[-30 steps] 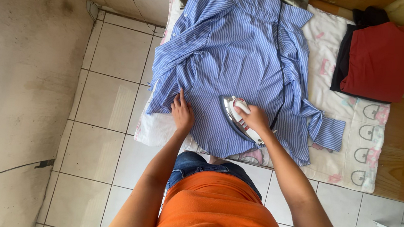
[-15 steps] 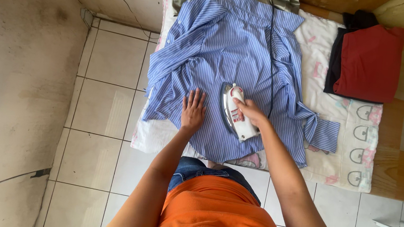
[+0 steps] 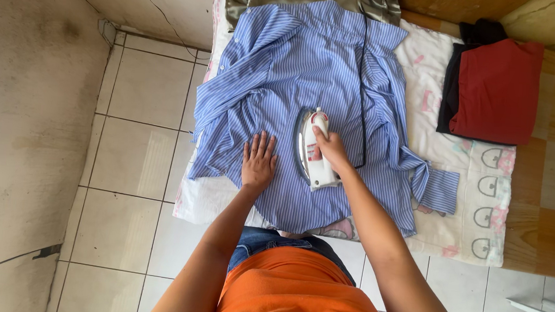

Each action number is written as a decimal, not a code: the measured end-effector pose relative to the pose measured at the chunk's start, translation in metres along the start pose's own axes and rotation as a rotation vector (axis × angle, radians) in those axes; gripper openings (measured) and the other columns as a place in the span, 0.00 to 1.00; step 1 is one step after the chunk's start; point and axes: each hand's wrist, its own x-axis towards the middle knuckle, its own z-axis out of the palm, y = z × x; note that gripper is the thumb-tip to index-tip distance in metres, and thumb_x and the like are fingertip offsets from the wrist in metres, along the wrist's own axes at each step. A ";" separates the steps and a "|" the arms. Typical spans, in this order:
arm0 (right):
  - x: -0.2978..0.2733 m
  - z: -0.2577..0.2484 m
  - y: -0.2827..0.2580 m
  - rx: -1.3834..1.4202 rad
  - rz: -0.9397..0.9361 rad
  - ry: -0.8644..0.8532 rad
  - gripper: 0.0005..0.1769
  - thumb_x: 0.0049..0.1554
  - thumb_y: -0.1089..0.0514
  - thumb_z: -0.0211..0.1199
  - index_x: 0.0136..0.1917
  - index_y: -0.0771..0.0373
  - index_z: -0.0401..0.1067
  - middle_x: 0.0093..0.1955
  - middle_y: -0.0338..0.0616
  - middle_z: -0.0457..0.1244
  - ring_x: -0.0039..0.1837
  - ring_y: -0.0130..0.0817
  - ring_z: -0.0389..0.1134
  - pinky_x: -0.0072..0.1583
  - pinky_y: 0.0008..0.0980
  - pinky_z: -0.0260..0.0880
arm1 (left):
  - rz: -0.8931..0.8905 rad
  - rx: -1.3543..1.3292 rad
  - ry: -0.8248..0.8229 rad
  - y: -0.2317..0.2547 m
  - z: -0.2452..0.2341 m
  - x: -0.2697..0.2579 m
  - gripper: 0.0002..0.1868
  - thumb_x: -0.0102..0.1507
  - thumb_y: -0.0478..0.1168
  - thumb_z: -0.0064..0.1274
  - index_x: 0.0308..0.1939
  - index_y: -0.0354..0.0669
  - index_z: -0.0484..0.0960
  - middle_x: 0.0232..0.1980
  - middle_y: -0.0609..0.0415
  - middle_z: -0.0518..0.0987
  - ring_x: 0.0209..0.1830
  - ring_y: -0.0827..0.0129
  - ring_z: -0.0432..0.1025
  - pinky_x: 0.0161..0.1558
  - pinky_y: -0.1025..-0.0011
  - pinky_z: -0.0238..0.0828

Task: The person irons a blue and white striped shirt laid out on a bed. They use a white electric iron to smooth the fabric, moving it back and forth across the shirt's surface while holding the material steady with their other hand.

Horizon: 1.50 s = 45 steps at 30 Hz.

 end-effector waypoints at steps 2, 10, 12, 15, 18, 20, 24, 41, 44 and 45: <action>0.019 0.002 -0.010 0.013 0.021 0.007 0.30 0.63 0.37 0.55 0.37 0.66 0.68 0.25 0.44 0.63 0.25 0.32 0.66 0.31 0.33 0.69 | 0.002 -0.005 0.010 0.000 0.000 0.000 0.32 0.73 0.54 0.25 0.81 0.56 0.50 0.85 0.53 0.46 0.85 0.60 0.39 0.80 0.53 0.28; 0.058 0.015 -0.007 0.090 -0.013 0.098 0.33 0.64 0.34 0.58 0.34 0.65 0.65 0.24 0.40 0.57 0.22 0.29 0.57 0.28 0.35 0.59 | -0.001 0.043 -0.006 0.000 0.004 0.002 0.32 0.73 0.54 0.25 0.81 0.55 0.49 0.84 0.53 0.46 0.85 0.60 0.38 0.80 0.52 0.28; 0.050 0.017 -0.001 0.063 0.001 0.120 0.33 0.64 0.35 0.59 0.33 0.65 0.65 0.23 0.40 0.57 0.22 0.29 0.58 0.27 0.35 0.59 | -0.009 0.026 -0.006 0.000 0.004 0.003 0.32 0.73 0.54 0.25 0.81 0.56 0.49 0.85 0.54 0.46 0.85 0.60 0.38 0.80 0.52 0.28; 0.024 0.022 0.008 -0.047 0.034 0.160 0.33 0.63 0.34 0.58 0.33 0.66 0.67 0.22 0.40 0.58 0.22 0.30 0.59 0.26 0.34 0.59 | 0.000 0.027 -0.013 0.000 0.002 0.002 0.32 0.73 0.54 0.25 0.82 0.55 0.49 0.85 0.52 0.45 0.85 0.59 0.38 0.80 0.52 0.28; -0.010 0.024 0.018 -0.123 0.020 0.173 0.34 0.63 0.33 0.56 0.33 0.66 0.67 0.22 0.40 0.58 0.22 0.30 0.60 0.26 0.33 0.60 | -0.001 0.043 -0.019 0.000 0.002 0.002 0.32 0.73 0.54 0.24 0.82 0.56 0.48 0.85 0.53 0.45 0.85 0.59 0.38 0.80 0.52 0.28; -0.031 0.020 0.026 -0.161 -0.017 0.180 0.33 0.63 0.33 0.55 0.34 0.65 0.67 0.21 0.40 0.59 0.21 0.31 0.61 0.26 0.33 0.60 | -0.006 0.046 -0.031 0.001 0.003 0.002 0.32 0.73 0.54 0.24 0.82 0.56 0.48 0.85 0.53 0.45 0.84 0.60 0.38 0.80 0.52 0.27; -0.042 0.005 0.034 -0.220 0.026 0.294 0.33 0.62 0.33 0.56 0.37 0.67 0.71 0.23 0.42 0.61 0.23 0.31 0.64 0.27 0.35 0.63 | -0.007 0.053 -0.037 0.000 0.005 0.004 0.32 0.73 0.54 0.23 0.82 0.58 0.47 0.85 0.54 0.44 0.85 0.60 0.37 0.80 0.53 0.27; 0.047 -0.050 0.014 0.021 0.016 0.377 0.33 0.64 0.34 0.58 0.39 0.69 0.70 0.24 0.39 0.58 0.23 0.29 0.59 0.28 0.33 0.57 | -0.022 0.053 -0.063 0.000 0.009 0.005 0.33 0.73 0.56 0.23 0.82 0.59 0.46 0.85 0.56 0.44 0.85 0.62 0.35 0.80 0.52 0.27; 0.026 -0.048 0.021 0.013 0.041 0.332 0.31 0.63 0.35 0.57 0.37 0.66 0.70 0.22 0.40 0.57 0.22 0.30 0.57 0.27 0.34 0.55 | -0.024 0.057 -0.064 -0.002 0.009 0.006 0.33 0.73 0.56 0.24 0.82 0.58 0.46 0.85 0.55 0.44 0.85 0.62 0.35 0.80 0.52 0.27; 0.017 -0.046 0.025 -0.009 0.045 0.313 0.32 0.63 0.35 0.57 0.36 0.66 0.69 0.22 0.40 0.57 0.22 0.30 0.57 0.27 0.34 0.55 | -0.025 0.053 -0.069 -0.001 0.008 0.007 0.33 0.72 0.55 0.24 0.81 0.58 0.46 0.85 0.55 0.44 0.85 0.62 0.35 0.80 0.52 0.27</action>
